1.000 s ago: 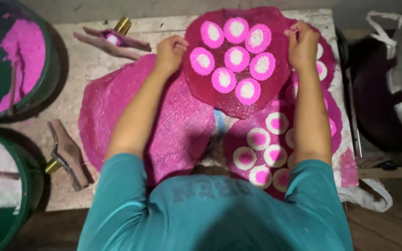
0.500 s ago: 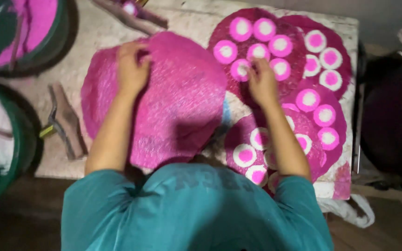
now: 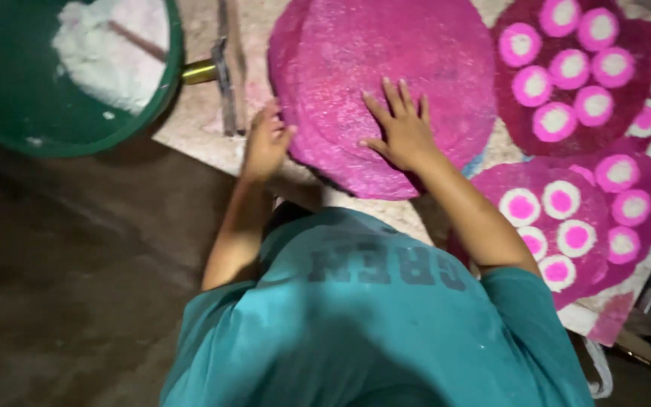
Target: The person uses a wooden mold and a rolling pin to press pink and white powdery material into circular shapes on a pink glittery surface. They repeatedly scoop material from green bowls, fill the mold, roll it flat, and release the formed circles onto the surface.
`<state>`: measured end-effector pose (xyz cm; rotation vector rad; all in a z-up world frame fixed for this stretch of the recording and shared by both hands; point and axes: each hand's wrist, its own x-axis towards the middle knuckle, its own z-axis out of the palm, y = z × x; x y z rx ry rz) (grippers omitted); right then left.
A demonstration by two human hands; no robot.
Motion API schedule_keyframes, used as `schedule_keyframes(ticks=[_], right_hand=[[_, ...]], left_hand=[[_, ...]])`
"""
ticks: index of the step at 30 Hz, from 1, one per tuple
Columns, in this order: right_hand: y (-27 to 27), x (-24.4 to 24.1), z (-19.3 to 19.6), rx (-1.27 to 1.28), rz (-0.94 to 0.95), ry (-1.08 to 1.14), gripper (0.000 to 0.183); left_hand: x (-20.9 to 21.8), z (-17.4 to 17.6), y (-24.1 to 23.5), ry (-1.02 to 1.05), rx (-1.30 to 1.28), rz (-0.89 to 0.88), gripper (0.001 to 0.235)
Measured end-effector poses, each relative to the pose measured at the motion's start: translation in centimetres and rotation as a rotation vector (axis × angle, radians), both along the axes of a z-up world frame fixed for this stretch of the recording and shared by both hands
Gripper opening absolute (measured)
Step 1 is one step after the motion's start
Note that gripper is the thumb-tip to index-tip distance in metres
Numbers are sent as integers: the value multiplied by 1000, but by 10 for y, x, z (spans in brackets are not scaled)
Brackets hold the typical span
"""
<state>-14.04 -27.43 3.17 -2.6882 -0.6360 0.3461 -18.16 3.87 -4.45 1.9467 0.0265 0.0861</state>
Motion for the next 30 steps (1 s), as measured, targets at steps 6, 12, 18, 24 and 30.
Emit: schedule_keyframes(ticks=[6, 12, 18, 24, 30], right_hand=[[23, -26, 13, -40, -33, -2, 90], [74, -25, 19, 504, -235, 87, 59], [229, 7, -65, 1124, -307, 615, 73], [278, 32, -64, 1349, -560, 902, 26], [197, 9, 15, 1495, -637, 910, 25]], left_hand=[[-14, 57, 1, 8, 160, -62, 61], [-11, 98, 48, -287, 195, 152, 44], [-6, 71, 100, -199, 511, 141, 42], [10, 55, 119, 39, 691, 23, 35], [24, 49, 135, -24, 381, -8, 14]])
